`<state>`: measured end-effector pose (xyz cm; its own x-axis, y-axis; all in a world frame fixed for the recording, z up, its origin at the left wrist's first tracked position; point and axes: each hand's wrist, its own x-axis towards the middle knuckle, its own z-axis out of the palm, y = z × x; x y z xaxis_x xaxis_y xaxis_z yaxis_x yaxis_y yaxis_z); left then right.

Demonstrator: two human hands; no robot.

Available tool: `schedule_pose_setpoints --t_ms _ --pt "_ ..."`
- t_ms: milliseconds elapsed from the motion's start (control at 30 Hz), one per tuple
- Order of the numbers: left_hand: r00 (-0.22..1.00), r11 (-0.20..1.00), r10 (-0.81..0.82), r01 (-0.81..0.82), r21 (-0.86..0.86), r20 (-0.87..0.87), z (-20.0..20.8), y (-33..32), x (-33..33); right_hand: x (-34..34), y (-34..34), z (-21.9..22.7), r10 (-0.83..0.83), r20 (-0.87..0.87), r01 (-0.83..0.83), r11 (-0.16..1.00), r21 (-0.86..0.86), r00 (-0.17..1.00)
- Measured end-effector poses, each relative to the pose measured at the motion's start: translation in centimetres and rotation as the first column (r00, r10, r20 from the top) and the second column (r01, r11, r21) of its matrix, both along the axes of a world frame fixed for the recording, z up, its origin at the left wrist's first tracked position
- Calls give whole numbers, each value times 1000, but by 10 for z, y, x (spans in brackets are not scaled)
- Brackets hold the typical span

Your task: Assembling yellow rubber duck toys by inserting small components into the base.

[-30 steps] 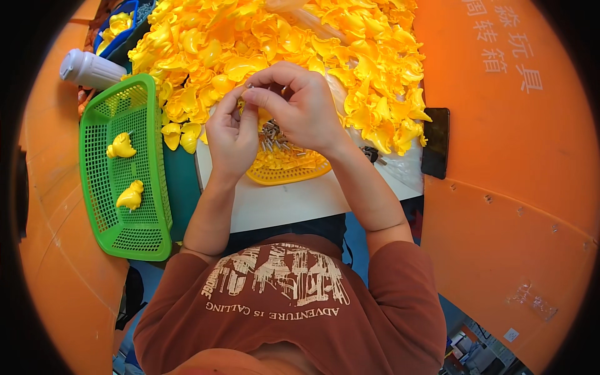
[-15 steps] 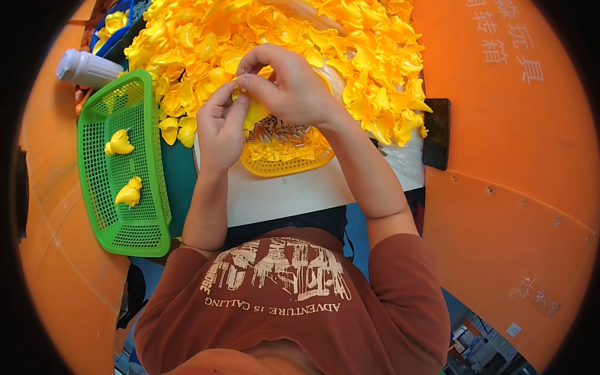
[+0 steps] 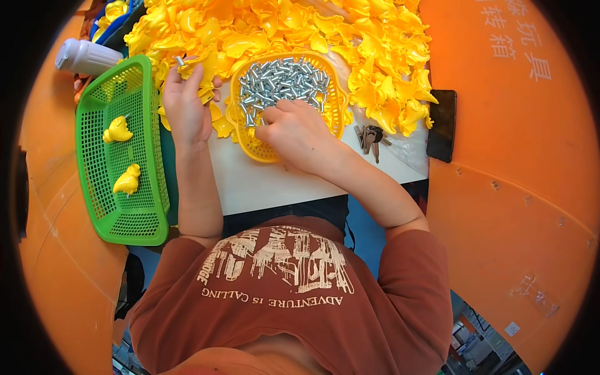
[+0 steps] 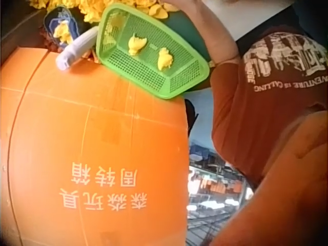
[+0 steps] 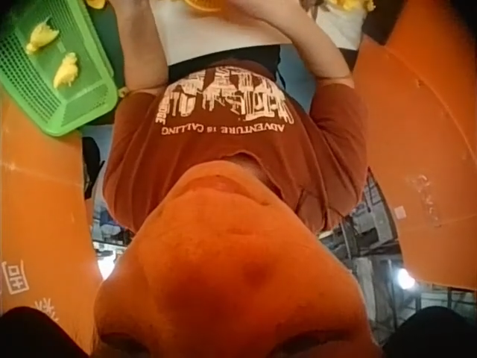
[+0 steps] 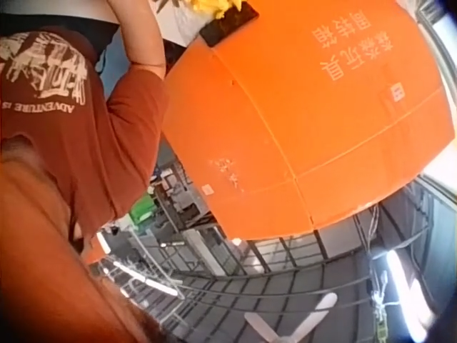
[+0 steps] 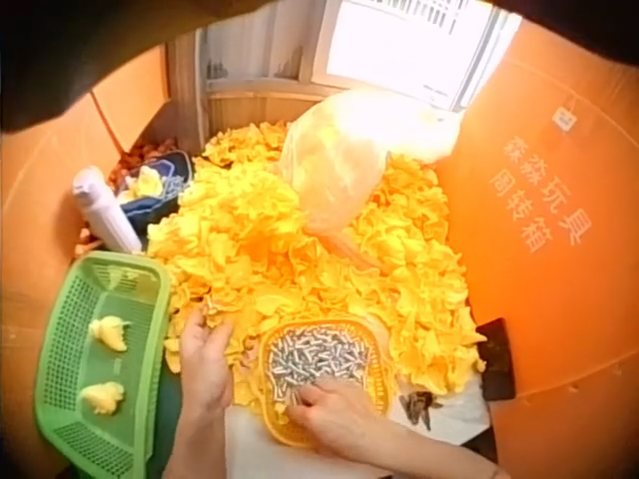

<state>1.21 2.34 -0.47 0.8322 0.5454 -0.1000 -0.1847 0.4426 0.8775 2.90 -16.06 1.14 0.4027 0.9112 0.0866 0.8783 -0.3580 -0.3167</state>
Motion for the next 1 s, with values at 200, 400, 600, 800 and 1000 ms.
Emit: schedule_pose_setpoints --t_ms 200,400,600,800,1000 --pt "998 998 -64 64 -26 -2 -8 -8 2 -5 11 -15 -76 63 77 997 -12 995" --pt "997 997 -80 79 -25 -9 -6 -12 -1 0 15 -12 -54 -4 53 998 -21 999" --pt "993 994 -107 108 22 -43 1 -19 -5 20 6 26 -229 -504 455 801 388 833" --pt "989 987 -148 148 68 -10 0 -34 -7 41 26 22 -236 -179 294 687 664 955" --pt "985 984 -174 174 34 -14 2 -34 -9 46 35 16 -122 -307 304 687 660 944"
